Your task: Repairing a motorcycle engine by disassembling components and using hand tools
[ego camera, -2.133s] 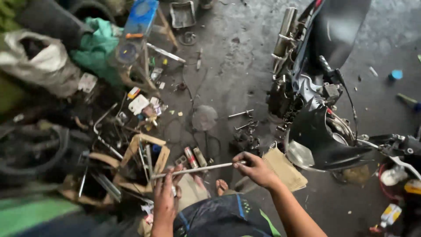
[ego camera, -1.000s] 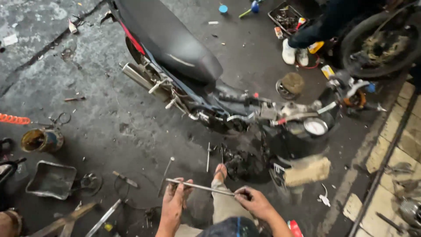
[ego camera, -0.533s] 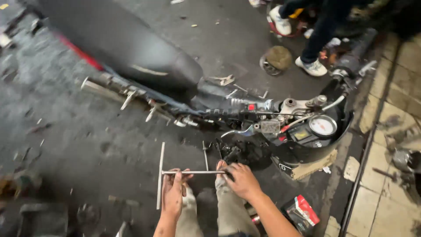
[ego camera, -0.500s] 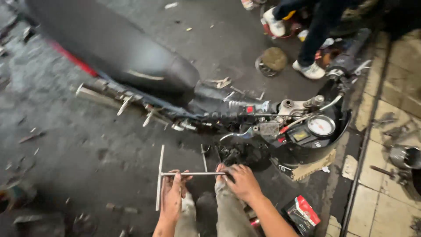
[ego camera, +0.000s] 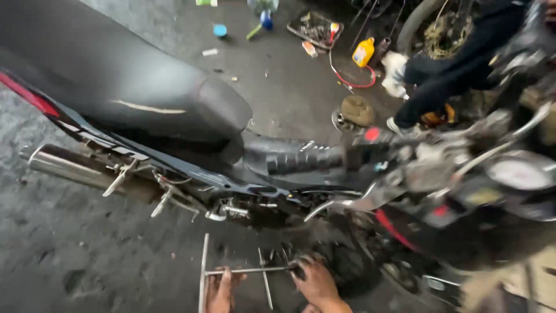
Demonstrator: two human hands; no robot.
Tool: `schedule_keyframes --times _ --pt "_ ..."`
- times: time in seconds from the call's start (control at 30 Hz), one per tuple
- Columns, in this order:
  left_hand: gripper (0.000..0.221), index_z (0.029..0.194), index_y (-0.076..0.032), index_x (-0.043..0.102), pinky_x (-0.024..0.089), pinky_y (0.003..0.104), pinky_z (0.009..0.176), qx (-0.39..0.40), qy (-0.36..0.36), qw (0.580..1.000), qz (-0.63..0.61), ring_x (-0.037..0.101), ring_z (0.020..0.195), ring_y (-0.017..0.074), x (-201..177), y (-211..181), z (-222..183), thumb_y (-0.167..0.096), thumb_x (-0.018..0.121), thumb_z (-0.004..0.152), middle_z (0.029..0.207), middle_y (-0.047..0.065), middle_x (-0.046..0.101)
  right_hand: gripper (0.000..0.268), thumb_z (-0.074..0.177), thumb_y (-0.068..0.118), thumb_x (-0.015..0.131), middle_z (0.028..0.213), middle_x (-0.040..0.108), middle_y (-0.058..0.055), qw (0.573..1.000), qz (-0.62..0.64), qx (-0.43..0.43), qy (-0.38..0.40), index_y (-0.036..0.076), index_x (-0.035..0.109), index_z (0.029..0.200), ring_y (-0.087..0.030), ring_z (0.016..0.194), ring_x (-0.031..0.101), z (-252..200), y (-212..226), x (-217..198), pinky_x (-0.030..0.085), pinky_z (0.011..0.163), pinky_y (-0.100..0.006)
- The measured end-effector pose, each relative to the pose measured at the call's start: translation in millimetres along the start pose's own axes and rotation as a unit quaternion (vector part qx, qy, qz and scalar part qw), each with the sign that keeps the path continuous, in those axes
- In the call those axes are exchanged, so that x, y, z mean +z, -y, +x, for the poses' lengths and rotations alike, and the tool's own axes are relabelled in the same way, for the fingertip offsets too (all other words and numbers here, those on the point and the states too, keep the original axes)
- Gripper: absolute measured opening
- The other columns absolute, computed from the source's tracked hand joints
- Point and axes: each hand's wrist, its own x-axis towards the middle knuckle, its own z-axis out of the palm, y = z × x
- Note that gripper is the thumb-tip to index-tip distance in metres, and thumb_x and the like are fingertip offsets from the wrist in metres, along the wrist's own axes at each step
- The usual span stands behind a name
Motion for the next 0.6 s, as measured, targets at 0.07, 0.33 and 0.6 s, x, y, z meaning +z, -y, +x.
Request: schedule_keyframes --times 0.07,0.33,0.6 --pt "0.024 0.115 0.005 0.057 0.038 0.028 0.040 0.027 0.026 0.999 -0.033 0.081 0.089 0.0386 -9 55 50 -0.014 0.053 0.102 0.101 0.031 0.079 0.024 0.091 0.032 0.067 0.119 0.063 0.008 0.987 -0.001 -0.088 -0.138 0.025 0.072 0.113 -0.021 0.109 0.060 60 -43 51 0.048 0.096 -0.038" --pt "0.027 0.117 -0.005 0.064 0.028 0.024 0.049 0.078 0.025 0.996 -0.024 0.042 0.058 0.0081 35 13 36 -0.027 0.056 0.103 0.105 0.012 0.080 0.027 0.083 0.034 0.074 0.112 0.068 0.004 0.849 -0.088 -0.207 -0.478 0.027 0.077 0.109 -0.028 0.101 0.059 164 -82 138 0.049 0.085 -0.048" --pt "0.007 0.110 -0.008 0.061 0.049 0.015 0.051 0.375 0.149 0.915 0.003 0.078 0.094 0.0220 37 45 -23 -0.010 0.059 0.104 0.109 0.017 0.079 0.048 0.095 0.056 0.057 0.112 0.073 -0.016 0.890 -0.192 -0.133 -0.391 0.016 0.076 0.114 -0.037 0.099 0.075 45 -78 105 0.060 0.084 -0.048"
